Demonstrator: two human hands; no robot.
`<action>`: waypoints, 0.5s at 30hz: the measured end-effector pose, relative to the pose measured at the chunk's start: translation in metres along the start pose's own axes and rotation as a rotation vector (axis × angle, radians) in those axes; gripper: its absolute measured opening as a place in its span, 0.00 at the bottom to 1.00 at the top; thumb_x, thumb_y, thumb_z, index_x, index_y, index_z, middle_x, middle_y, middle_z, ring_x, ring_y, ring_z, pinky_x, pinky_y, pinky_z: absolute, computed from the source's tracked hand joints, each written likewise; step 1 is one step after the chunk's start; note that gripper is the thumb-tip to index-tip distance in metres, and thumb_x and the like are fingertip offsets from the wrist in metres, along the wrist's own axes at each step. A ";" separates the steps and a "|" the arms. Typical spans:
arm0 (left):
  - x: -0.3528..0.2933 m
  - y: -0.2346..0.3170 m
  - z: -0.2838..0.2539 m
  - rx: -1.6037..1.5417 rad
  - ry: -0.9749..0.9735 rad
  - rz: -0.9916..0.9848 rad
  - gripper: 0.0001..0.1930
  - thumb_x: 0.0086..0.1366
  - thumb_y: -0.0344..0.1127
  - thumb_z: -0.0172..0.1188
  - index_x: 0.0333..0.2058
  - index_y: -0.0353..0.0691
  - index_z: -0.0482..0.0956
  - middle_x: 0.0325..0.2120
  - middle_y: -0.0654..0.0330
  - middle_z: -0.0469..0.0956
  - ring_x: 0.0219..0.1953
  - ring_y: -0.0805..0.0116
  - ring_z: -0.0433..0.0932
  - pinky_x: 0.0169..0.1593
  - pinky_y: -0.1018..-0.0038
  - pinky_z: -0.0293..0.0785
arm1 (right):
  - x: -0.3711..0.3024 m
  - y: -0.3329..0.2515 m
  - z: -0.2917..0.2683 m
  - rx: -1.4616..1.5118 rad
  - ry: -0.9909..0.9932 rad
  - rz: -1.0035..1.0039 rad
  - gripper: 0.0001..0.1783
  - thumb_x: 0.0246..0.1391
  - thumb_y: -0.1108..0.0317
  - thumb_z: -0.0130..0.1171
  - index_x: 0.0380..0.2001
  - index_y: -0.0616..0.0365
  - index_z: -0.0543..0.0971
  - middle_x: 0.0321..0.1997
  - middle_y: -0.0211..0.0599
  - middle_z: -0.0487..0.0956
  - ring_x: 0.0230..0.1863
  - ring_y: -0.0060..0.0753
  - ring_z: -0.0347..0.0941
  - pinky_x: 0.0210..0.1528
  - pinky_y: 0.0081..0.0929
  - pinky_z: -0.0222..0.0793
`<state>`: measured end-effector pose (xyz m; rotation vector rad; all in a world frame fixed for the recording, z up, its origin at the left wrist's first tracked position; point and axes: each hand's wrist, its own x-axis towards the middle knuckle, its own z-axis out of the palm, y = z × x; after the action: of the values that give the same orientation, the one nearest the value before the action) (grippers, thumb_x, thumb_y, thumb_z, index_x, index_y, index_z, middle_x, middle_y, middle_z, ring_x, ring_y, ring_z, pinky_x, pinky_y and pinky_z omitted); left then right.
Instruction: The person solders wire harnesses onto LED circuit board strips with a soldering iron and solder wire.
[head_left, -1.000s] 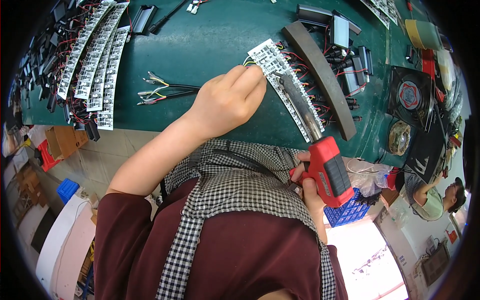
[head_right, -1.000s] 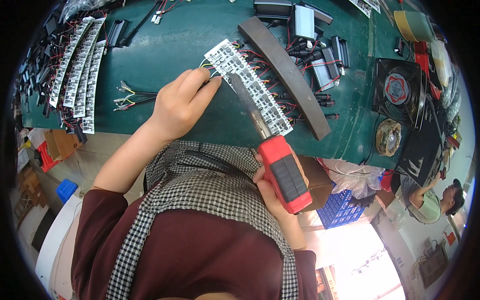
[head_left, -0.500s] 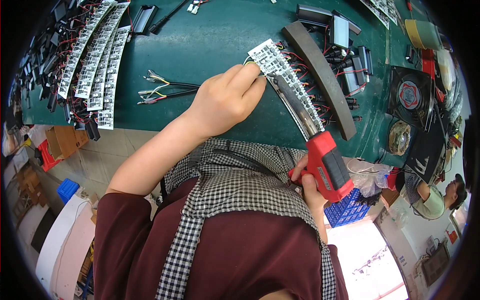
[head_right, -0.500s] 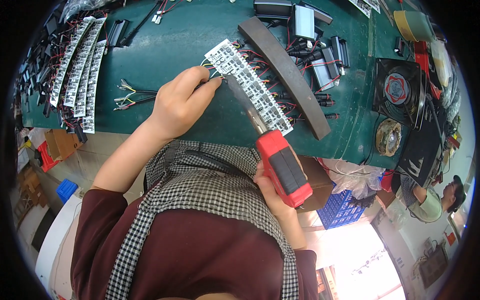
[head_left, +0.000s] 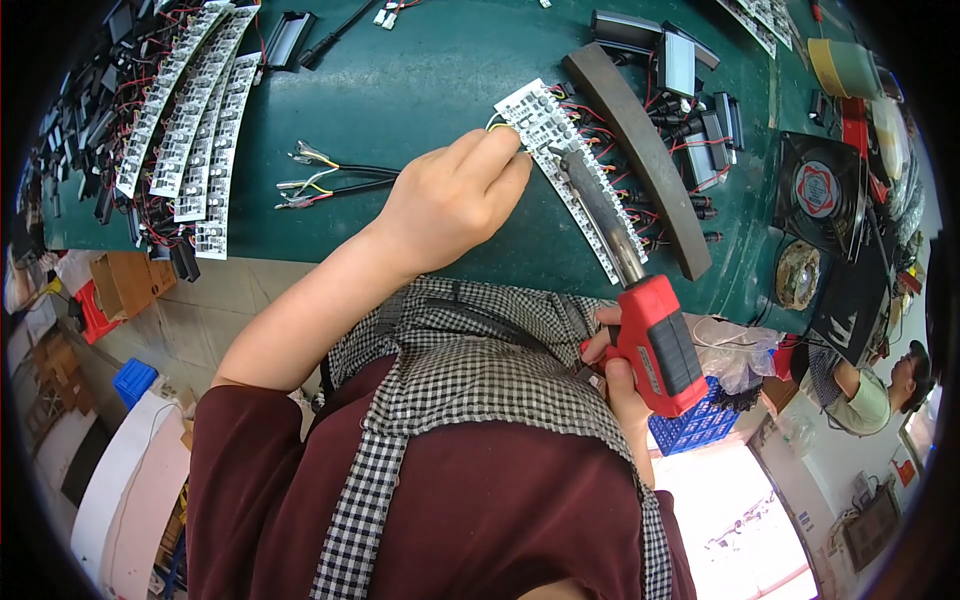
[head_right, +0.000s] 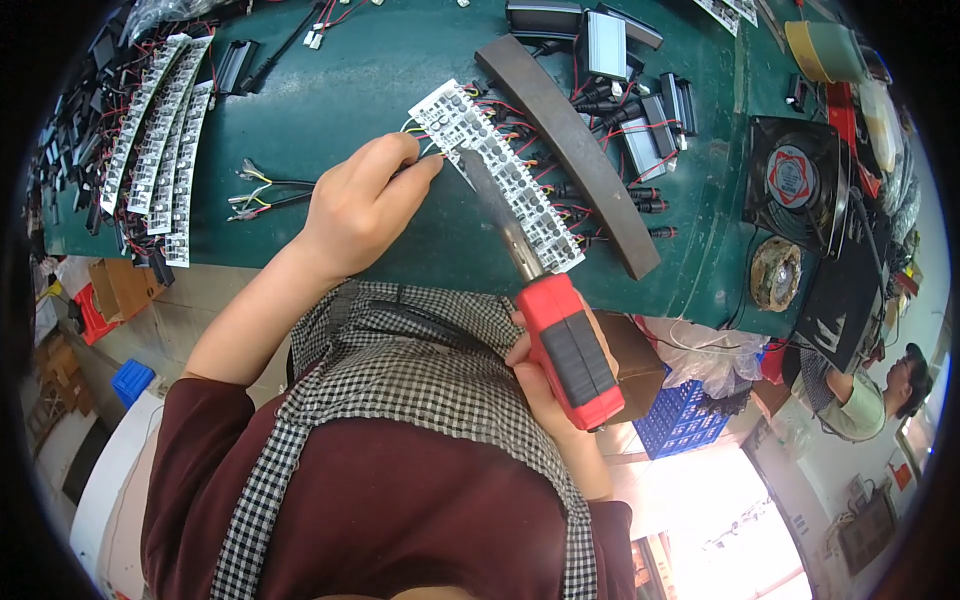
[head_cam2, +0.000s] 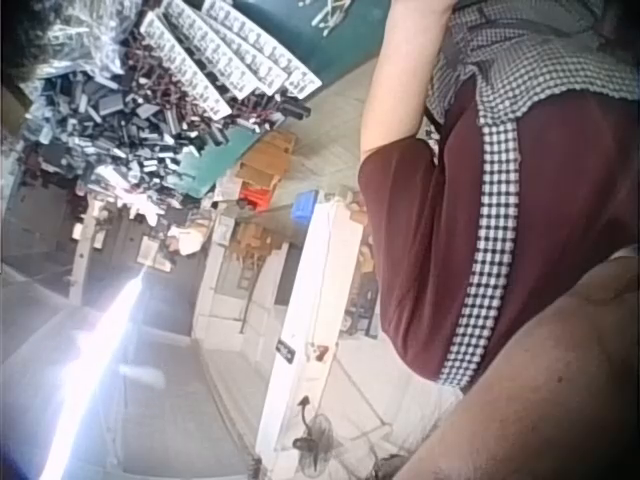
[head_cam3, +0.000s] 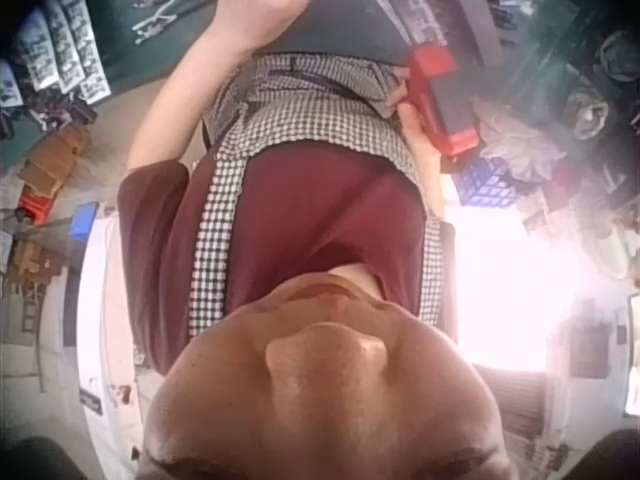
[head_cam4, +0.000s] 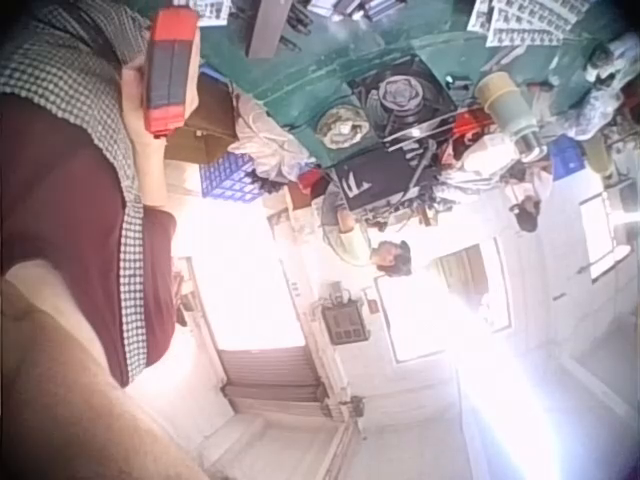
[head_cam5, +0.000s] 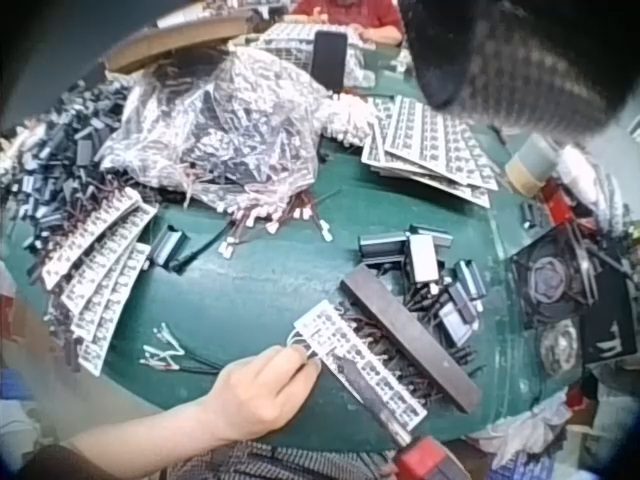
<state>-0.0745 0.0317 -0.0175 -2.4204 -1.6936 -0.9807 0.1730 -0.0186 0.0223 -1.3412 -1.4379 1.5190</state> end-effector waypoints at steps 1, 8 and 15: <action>0.000 0.000 0.000 0.003 -0.003 -0.003 0.11 0.44 0.24 0.59 0.31 0.33 0.78 0.28 0.58 0.70 0.27 0.66 0.75 0.27 0.76 0.73 | -0.001 0.004 -0.004 0.055 -0.024 -0.013 0.33 0.48 0.58 0.63 0.49 0.72 0.67 0.39 0.44 0.77 0.25 0.25 0.73 0.28 0.20 0.67; 0.000 0.000 0.000 0.004 -0.033 0.004 0.11 0.44 0.25 0.59 0.31 0.33 0.78 0.28 0.58 0.70 0.27 0.66 0.75 0.27 0.76 0.73 | -0.008 0.013 -0.006 0.243 -0.059 0.009 0.31 0.49 0.63 0.63 0.53 0.66 0.64 0.48 0.46 0.74 0.30 0.27 0.74 0.34 0.21 0.70; 0.002 -0.003 0.002 0.077 0.014 0.147 0.09 0.43 0.28 0.57 0.28 0.35 0.74 0.29 0.62 0.69 0.27 0.72 0.73 0.26 0.82 0.72 | -0.006 0.010 -0.004 0.282 -0.101 0.018 0.28 0.52 0.63 0.60 0.52 0.64 0.66 0.48 0.45 0.73 0.31 0.26 0.72 0.34 0.24 0.69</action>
<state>-0.0757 0.0353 -0.0189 -2.4409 -1.4946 -0.8940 0.1803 -0.0251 0.0147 -1.1235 -1.2178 1.7492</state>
